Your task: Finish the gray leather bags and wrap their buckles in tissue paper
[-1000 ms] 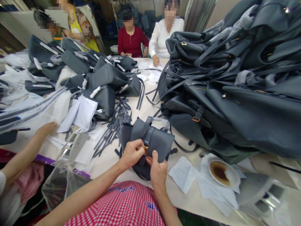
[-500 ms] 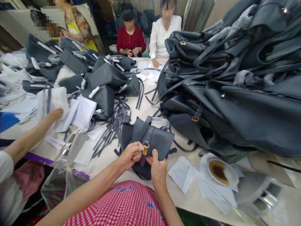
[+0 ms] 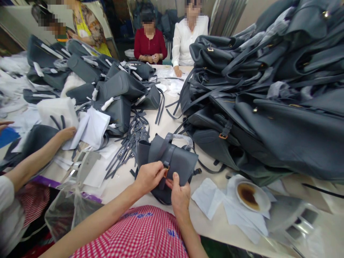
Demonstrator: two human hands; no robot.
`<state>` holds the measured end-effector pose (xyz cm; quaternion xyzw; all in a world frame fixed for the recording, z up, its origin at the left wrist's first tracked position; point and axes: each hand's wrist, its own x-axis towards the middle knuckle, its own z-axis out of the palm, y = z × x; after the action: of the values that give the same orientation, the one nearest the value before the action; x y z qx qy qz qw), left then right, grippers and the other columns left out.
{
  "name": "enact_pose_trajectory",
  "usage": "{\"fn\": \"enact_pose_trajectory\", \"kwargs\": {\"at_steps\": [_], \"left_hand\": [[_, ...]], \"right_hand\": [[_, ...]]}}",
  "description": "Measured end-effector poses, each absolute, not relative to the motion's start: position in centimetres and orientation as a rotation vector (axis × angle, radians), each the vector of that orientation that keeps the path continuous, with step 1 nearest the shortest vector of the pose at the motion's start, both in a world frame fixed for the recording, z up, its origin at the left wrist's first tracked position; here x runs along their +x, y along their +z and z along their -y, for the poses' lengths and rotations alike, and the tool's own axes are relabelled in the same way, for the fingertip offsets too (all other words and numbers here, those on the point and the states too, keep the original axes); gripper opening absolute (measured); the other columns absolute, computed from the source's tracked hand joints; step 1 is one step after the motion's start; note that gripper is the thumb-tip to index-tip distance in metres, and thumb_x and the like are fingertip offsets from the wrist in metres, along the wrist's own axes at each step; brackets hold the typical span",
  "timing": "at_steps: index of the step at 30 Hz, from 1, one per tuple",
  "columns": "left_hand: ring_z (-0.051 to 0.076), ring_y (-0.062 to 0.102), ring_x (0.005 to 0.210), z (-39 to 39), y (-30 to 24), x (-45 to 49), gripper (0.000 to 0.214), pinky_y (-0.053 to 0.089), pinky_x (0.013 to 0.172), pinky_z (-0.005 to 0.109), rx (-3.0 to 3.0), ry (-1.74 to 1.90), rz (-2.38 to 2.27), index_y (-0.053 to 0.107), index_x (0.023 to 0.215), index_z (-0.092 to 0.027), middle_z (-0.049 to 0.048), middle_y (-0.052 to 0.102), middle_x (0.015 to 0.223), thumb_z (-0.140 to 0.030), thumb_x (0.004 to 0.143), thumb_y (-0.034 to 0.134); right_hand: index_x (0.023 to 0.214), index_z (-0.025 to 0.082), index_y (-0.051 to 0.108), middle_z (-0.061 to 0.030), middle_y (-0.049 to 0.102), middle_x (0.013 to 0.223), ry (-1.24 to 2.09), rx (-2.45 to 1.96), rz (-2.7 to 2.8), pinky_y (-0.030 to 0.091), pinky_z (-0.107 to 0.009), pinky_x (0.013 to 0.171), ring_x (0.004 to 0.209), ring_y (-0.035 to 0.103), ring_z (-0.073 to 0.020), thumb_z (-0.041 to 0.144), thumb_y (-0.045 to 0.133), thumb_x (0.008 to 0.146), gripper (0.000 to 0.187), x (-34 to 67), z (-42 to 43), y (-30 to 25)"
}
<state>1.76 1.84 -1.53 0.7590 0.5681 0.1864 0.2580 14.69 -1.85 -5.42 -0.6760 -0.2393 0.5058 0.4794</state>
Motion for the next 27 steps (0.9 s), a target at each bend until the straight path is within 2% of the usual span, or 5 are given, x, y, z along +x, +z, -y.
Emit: {"fn": "enact_pose_trajectory", "kwargs": {"at_steps": [4,10,16,22,27], "left_hand": [[0.022,0.067,0.084,-2.1,-0.4,2.5,0.019,0.05,0.064,0.027,2.286,0.144,-1.747,0.055,0.097,-0.018,0.0091,0.064,0.094,-0.017,0.095,0.037],[0.022,0.068,0.083,-4.1,-0.4,0.6,0.023,0.051,0.072,0.032,2.235,0.122,-1.726,0.053,0.103,-0.016,0.0098,0.067,0.093,-0.009,0.092,0.035],[0.016,0.062,0.073,-2.8,0.8,-1.0,0.013,0.045,0.068,0.025,2.046,0.615,-1.52,0.055,0.098,-0.019,0.0006,0.064,0.077,-0.021,0.091,0.044],[0.016,0.063,0.082,-1.9,0.0,-0.1,0.013,0.045,0.071,0.025,2.269,0.37,-1.336,0.06,0.088,-0.019,0.0035,0.067,0.087,-0.026,0.092,0.05],[0.018,0.065,0.073,0.9,-0.8,-0.3,0.015,0.045,0.062,0.024,2.481,0.055,-0.888,0.065,0.076,-0.019,0.0037,0.07,0.076,-0.028,0.088,0.059]], "right_hand": [[0.082,0.014,0.068,-0.0162,0.077,0.075,1.134,-1.729,0.645,0.059,-0.041,0.067,0.076,0.074,-0.0343,0.063,0.066,0.065,0.052,14.4,2.1,-4.4],[0.091,0.013,0.064,-0.0114,0.077,0.073,1.274,-1.548,0.539,0.062,-0.04,0.065,0.068,0.075,-0.0309,0.058,0.071,0.067,0.052,14.0,2.4,-3.8],[0.101,0.011,0.062,-0.0084,0.077,0.082,1.311,-1.377,0.428,0.064,-0.038,0.066,0.072,0.075,-0.0272,0.05,0.075,0.069,0.052,14.2,1.6,-4.0],[0.099,0.011,0.063,-0.0092,0.077,0.081,1.338,-1.405,0.426,0.064,-0.037,0.066,0.073,0.075,-0.027,0.049,0.074,0.07,0.049,14.5,1.7,-4.2],[0.104,0.015,0.061,-0.0039,0.076,0.081,1.318,-1.37,0.341,0.063,-0.036,0.067,0.07,0.075,-0.0229,0.04,0.077,0.067,0.047,14.8,0.1,-3.3]]}}
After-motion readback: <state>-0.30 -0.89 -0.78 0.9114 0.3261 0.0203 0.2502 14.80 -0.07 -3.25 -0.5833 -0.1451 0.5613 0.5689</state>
